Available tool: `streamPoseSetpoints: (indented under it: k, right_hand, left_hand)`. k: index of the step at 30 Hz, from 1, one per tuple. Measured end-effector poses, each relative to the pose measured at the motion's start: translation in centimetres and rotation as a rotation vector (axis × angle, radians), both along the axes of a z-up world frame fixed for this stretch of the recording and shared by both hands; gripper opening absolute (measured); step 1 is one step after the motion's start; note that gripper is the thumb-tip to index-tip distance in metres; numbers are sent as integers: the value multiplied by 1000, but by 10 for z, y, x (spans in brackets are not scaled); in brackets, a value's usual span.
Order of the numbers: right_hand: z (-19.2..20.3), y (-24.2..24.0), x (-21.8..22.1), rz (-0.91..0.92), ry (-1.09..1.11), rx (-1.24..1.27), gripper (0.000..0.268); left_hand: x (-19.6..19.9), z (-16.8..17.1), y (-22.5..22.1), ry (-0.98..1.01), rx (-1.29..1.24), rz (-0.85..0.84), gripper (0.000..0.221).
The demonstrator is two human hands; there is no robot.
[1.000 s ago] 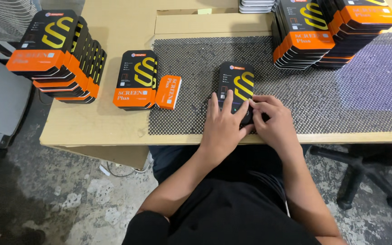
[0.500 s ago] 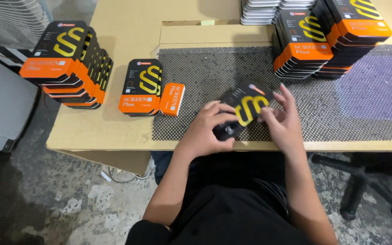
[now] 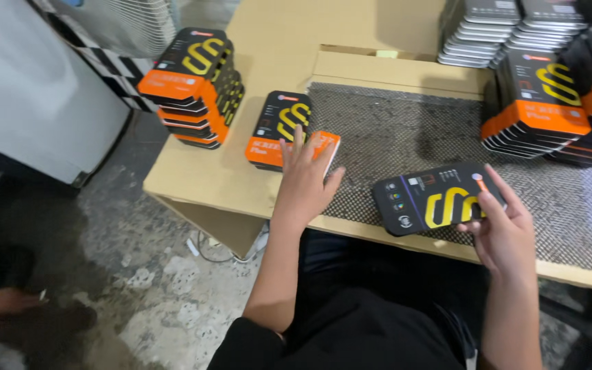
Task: The person picks up a phone screen assembly and a separate flex cable from the table, aligns them, and removes protective film from the screen component.
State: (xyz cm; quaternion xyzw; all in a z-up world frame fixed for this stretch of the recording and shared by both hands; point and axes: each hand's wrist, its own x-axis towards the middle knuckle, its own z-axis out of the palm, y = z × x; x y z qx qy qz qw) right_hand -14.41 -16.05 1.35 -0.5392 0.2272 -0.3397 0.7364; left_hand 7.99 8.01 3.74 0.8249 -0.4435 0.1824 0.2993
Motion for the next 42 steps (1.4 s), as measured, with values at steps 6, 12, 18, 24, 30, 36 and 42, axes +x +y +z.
streamPoseSetpoints:
  k: [6,12,18,24,30,36,42]
  right_hand:
    - [0,0,-1,4,-7,-11,59]
    - [9,7,-3,25,-23,-8,60]
    - [-1,3,-1,-5,-69,-32,62]
    - [-1,5,1,-48,-83,-93,62]
    - [-3,6,-2,-17,-90,-187,64]
    - [13,17,-4,-8,-37,-239,69]
    - [15,17,-6,21,-49,-176,71]
  left_hand:
    - [-28,7,-3,139,266,-144,42]
    - [-20,12,-4,245,348,-233,93]
    - [-11,1,-15,267,269,-297,109]
    - [-37,20,-15,536,52,-440,112]
    - [-46,6,-35,347,-7,-462,109]
    - [-50,11,-36,372,-57,-455,106]
    - [-53,20,-33,448,-14,-527,106]
